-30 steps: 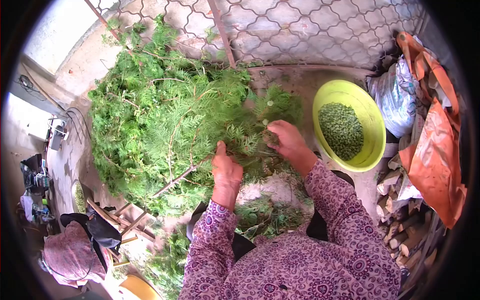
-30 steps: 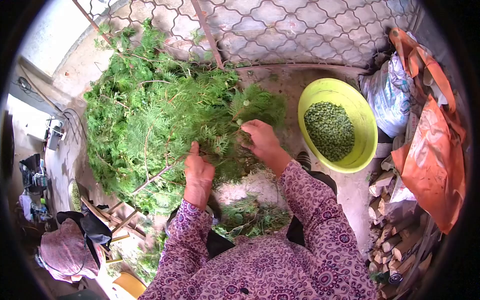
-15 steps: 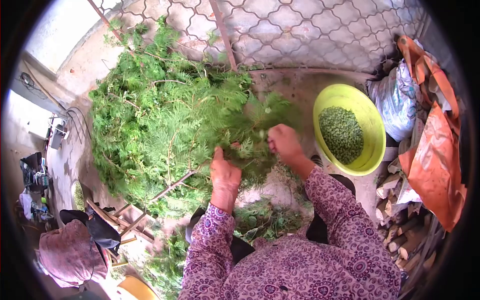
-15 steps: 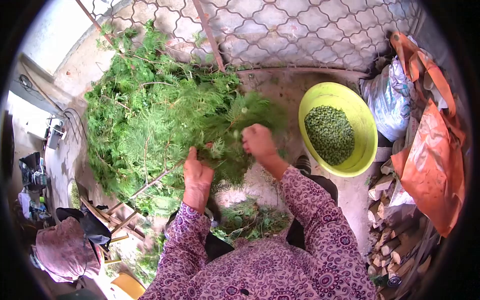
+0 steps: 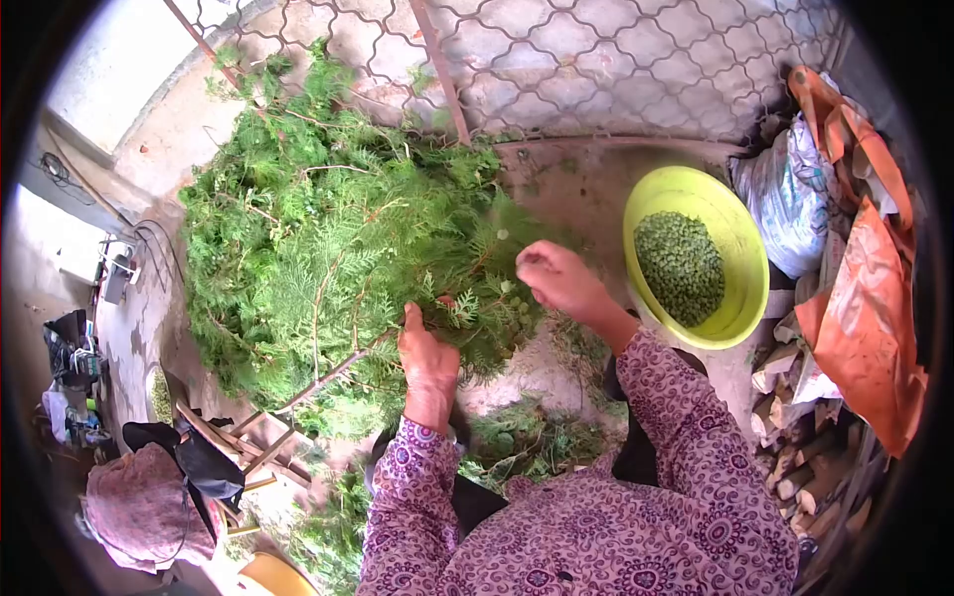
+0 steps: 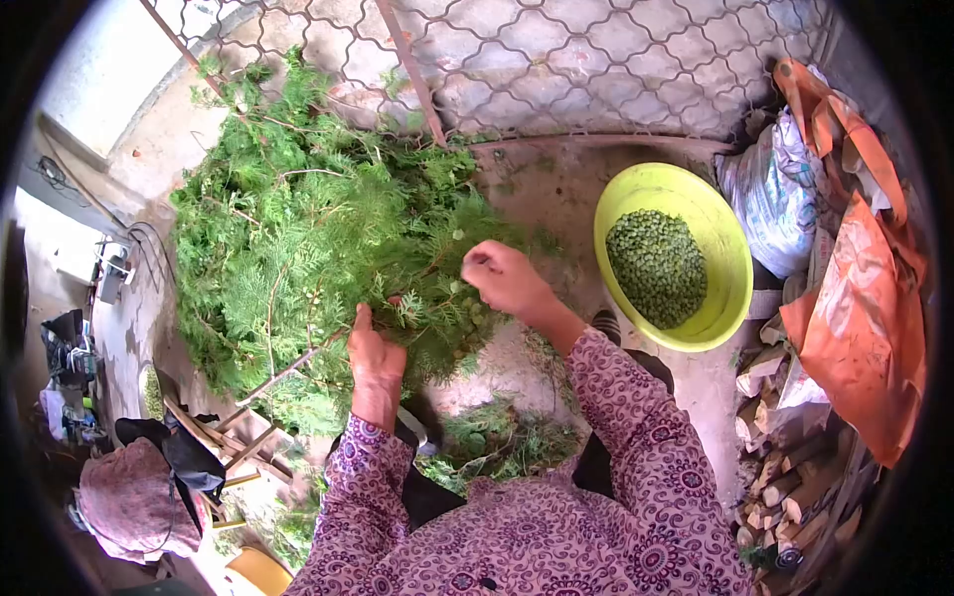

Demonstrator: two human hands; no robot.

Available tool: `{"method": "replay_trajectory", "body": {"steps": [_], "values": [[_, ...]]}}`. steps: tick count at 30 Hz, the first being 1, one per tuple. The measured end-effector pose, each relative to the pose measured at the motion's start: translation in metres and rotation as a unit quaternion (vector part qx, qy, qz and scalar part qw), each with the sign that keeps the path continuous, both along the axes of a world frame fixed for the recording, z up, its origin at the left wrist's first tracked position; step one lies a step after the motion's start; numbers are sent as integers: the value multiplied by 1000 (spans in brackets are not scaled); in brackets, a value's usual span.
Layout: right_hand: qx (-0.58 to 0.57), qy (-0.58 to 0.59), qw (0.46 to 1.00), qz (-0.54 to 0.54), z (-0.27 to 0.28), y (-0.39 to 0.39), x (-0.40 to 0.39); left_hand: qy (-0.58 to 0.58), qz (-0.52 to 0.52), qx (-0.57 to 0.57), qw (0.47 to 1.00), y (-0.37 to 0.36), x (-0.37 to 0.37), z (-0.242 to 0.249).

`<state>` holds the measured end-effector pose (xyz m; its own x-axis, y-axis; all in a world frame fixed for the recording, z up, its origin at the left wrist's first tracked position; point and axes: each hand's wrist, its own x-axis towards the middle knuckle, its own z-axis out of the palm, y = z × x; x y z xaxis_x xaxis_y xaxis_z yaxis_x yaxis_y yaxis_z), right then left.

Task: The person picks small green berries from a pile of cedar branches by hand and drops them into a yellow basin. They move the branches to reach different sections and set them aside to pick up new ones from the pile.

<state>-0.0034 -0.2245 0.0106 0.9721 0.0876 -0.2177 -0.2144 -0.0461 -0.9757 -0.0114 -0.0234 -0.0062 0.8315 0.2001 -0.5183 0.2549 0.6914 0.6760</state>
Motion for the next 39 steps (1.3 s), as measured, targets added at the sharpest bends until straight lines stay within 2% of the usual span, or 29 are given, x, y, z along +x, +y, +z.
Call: {"method": "replay_trajectory", "body": {"steps": [1, 3, 8, 10, 11, 12, 13, 14, 15, 16, 18, 20, 22, 24, 25, 26, 27, 28, 30, 31, 33, 35, 36, 37, 39], "values": [[1, 3, 1000, -2, -5, 5, 0, 3, -2, 1, 1000, -1, -2, 0], [-189, -145, 971, -1, -19, 12, 1, -33, -47, -18, 998, -4, -3, 5], [-268, -156, 949, 67, -27, 13, 1, -44, -74, -4, 996, -2, -4, 1], [-128, -145, 981, 0, -34, 16, 1, -51, -82, -9, 995, -3, -4, 3], [-128, -144, 981, -1, -34, 14, 1, -45, -93, -33, 994, -4, -4, 6], [-12, -50, 998, -23, -28, 11, 3, -39, -103, -56, 992, -5, -3, 9], [103, 44, 993, -46, -23, 9, 3, -38, -103, -57, 992, -4, -2, 0], [128, 75, 984, -94, -18, 7, 2, -33, -79, -63, 994, -1, 1, -15], [224, 75, 966, -101, -25, -15, 8, -26, -55, -69, 996, 3, 2, -23], [319, 74, 939, -107, -32, -41, 16, -32, -80, -81, 993, 12, 2, -18], [373, 47, 897, -231, -9, -61, 19, -30, -49, -74, 996, 18, 3, -5], [357, -18, 898, -256, 4, -82, 13, -37, -42, -60, 997, 20, 4, 1], [235, -65, 923, -298, 13, -103, 12, 7, -19, -88, 996, 18, 5, 8], [19, -143, 929, -342, 1, -138, 17, -7, -19, -78, 997, 22, 7, 7], [19, -144, 929, -341, -7, -153, 16, -22, -19, -70, 997, 23, 9, 7], [-275, -184, 862, -385, -16, -167, 16, 5, -5, -68, 998, 19, 9, 20], [-544, -206, 712, -393, -25, -180, 15, 4, -5, -70, 998, 18, 9, 25], [-544, -209, 711, -393, -34, -190, 14, 7, -1, -88, 996, 17, 10, 28], [-646, -176, 634, -388, -39, -195, 14, 8, 8, -109, 994, 17, 11, 29], [-646, -179, 634, -386, -35, -189, 14, 2, -1, -109, 994, 17, 12, 26], [-510, -220, 779, -291, -21, -162, 9, -4, -8, -109, 994, 17, 15, 17], [-298, -193, 920, -164, 10, -106, 1, -6, -15, -121, 992, 19, 18, 5], [-255, -181, 946, -86, 21, -81, -5, 35, -13, -91, 995, 8, 13, 26], [-210, -168, 963, -8, 26, -59, -10, 35, -12, -91, 995, 8, 14, 21], [-247, -270, 927, 80, 18, -25, -17, 11, -31, -85, 996, 9, 17, 6]]}}
